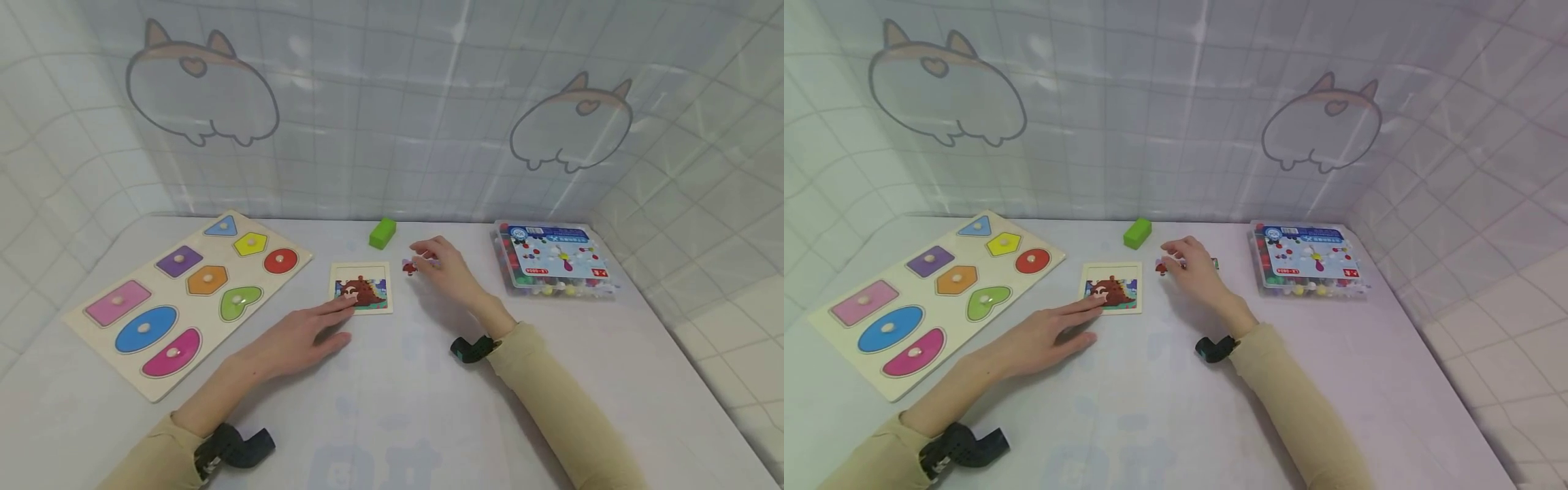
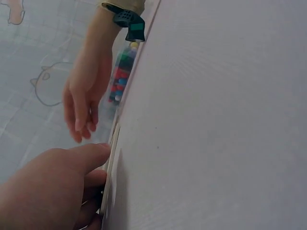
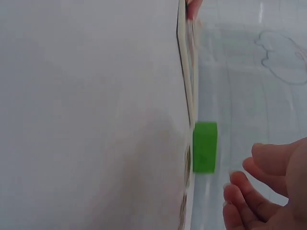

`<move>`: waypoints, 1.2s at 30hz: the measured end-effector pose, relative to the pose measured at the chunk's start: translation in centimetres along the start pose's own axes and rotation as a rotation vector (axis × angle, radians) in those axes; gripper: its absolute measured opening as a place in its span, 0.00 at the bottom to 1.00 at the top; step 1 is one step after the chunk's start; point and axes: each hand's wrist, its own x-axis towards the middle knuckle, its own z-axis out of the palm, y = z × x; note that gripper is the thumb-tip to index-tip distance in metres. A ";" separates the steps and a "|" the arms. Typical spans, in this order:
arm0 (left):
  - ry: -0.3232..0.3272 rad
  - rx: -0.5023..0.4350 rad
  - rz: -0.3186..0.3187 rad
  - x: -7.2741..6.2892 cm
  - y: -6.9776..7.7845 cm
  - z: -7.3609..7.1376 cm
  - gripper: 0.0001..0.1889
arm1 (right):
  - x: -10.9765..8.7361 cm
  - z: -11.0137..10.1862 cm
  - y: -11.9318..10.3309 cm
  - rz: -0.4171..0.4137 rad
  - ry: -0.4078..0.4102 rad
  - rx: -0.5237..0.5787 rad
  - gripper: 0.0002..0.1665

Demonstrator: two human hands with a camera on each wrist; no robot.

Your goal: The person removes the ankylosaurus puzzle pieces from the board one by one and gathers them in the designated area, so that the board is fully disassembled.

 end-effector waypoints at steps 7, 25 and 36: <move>-0.008 0.009 -0.005 0.0 0.1 -0.1 0.30 | 1.8 3.6 -2.9 -0.092 -0.095 0.044 0.16; 0.002 0.030 0.033 0.1 0.0 -0.2 0.30 | 3.0 8.3 -3.8 -0.028 -0.226 0.070 0.15; -0.021 0.040 0.021 -0.1 -0.1 -0.7 0.30 | 2.9 8.5 -4.0 -0.070 -0.271 0.031 0.14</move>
